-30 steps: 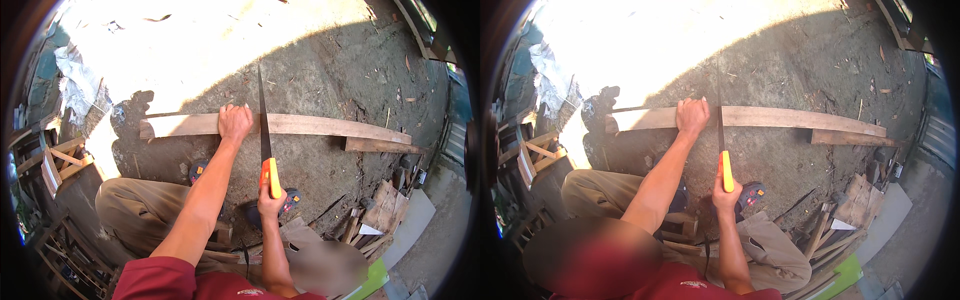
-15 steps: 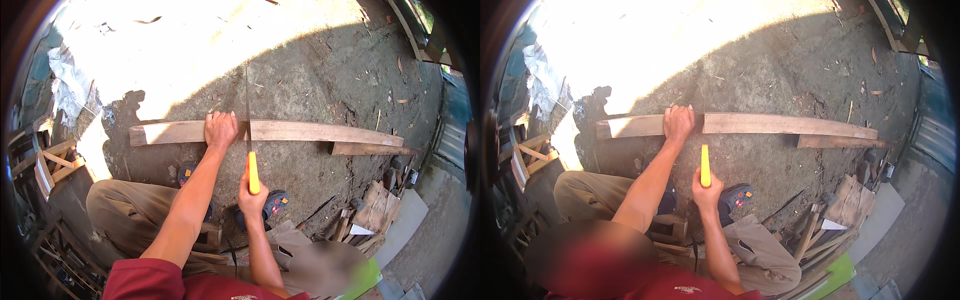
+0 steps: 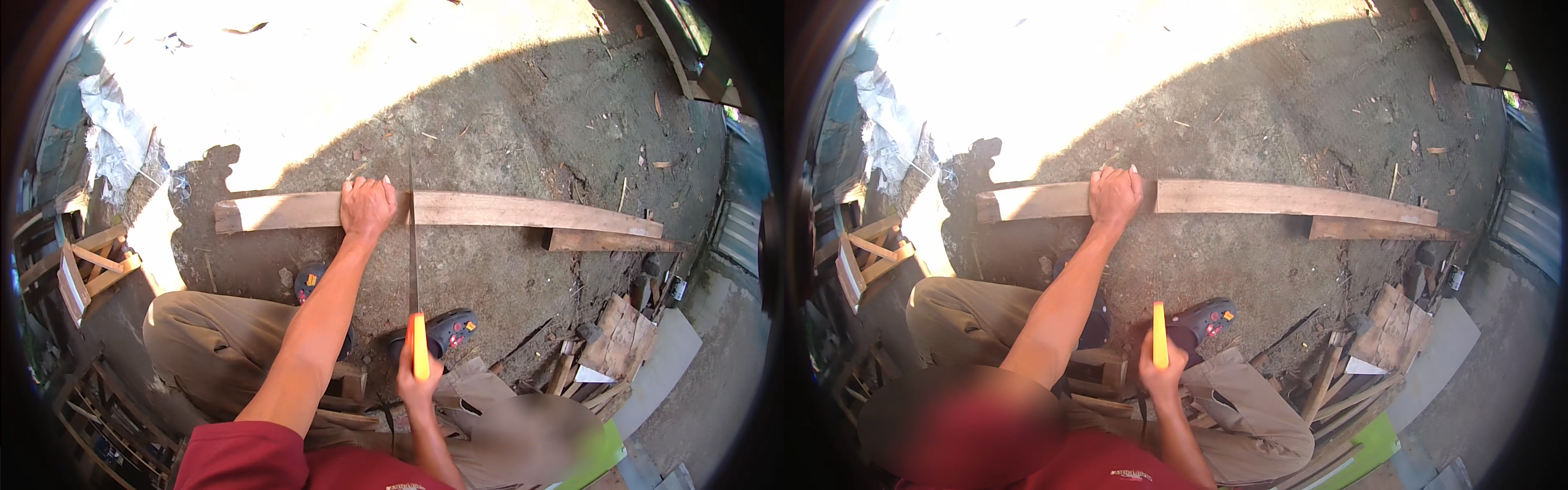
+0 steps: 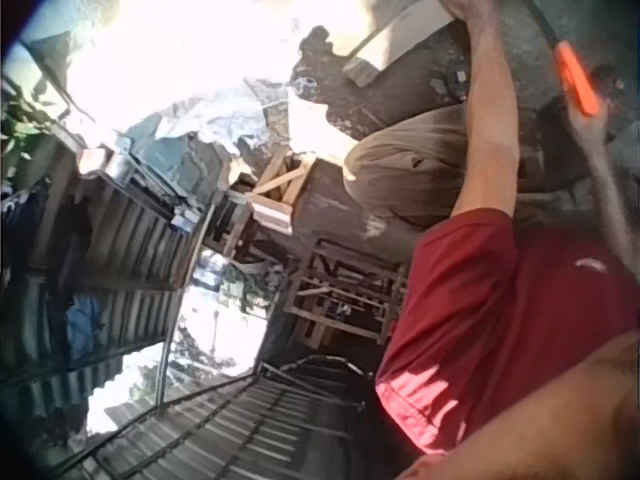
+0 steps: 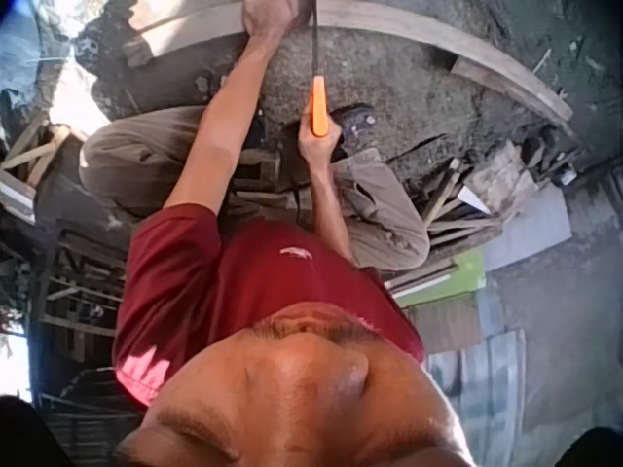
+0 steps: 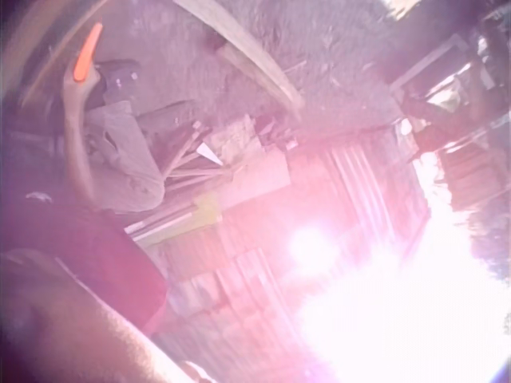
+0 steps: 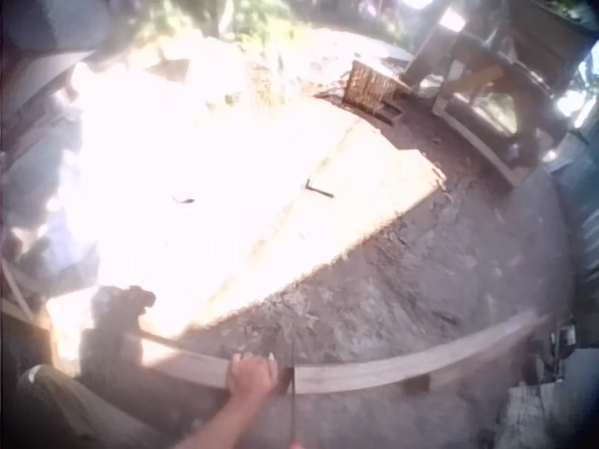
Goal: The person sits on the ground and uses a hand saw to cut a long wooden plank. They hold the plank with one hand and saw with the other, making several cuts along its length. The plank is repositioned between cuts, and the saw is set down briefly before resuming.
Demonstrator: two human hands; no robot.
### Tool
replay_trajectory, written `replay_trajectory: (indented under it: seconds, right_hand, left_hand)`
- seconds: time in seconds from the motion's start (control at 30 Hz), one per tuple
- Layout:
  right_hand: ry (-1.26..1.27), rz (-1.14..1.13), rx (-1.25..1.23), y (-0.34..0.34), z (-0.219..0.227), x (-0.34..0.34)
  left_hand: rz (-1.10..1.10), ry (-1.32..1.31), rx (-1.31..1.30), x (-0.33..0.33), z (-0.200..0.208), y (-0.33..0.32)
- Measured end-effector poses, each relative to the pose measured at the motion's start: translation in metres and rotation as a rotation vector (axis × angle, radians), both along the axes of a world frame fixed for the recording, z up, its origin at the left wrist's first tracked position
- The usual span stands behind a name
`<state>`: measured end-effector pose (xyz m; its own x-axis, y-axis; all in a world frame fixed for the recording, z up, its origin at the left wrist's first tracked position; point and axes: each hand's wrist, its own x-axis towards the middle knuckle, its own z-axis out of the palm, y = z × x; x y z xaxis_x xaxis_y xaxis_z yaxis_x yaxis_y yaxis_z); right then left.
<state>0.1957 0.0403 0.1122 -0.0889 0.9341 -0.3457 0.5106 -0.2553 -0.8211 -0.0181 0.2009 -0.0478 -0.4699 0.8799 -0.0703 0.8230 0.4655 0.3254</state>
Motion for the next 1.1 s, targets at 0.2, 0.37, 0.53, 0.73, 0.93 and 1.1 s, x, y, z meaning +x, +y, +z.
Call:
replay_trajectory:
  seconds: [0.2, 0.37, 0.53, 0.73, 0.93, 1.1]
  right_hand:
    - [0.008, -0.047, -0.1, 0.006, 0.001, 0.011]
    - [0.112, -0.11, -0.091, 0.056, -0.048, -0.047]
    - [-0.021, 0.057, 0.019, -0.045, 0.024, 0.028]
    - [0.128, -0.139, -0.061, 0.066, -0.063, -0.05]
    - [-0.017, 0.039, 0.082, -0.048, -0.029, 0.03]
    - [0.1, -0.114, 0.038, 0.046, -0.068, -0.036]
  left_hand:
    - [0.01, 0.006, 0.071, 0.004, -0.003, -0.001]
    - [-0.005, 0.008, -0.001, 0.009, -0.002, -0.008]
    - [0.01, 0.014, 0.027, 0.0, -0.001, -0.004]
    - [-0.022, -0.018, -0.126, 0.001, 0.008, 0.015]
    - [-0.025, -0.002, -0.152, -0.002, 0.008, 0.007]
    - [-0.03, -0.038, -0.172, -0.002, 0.011, 0.021]
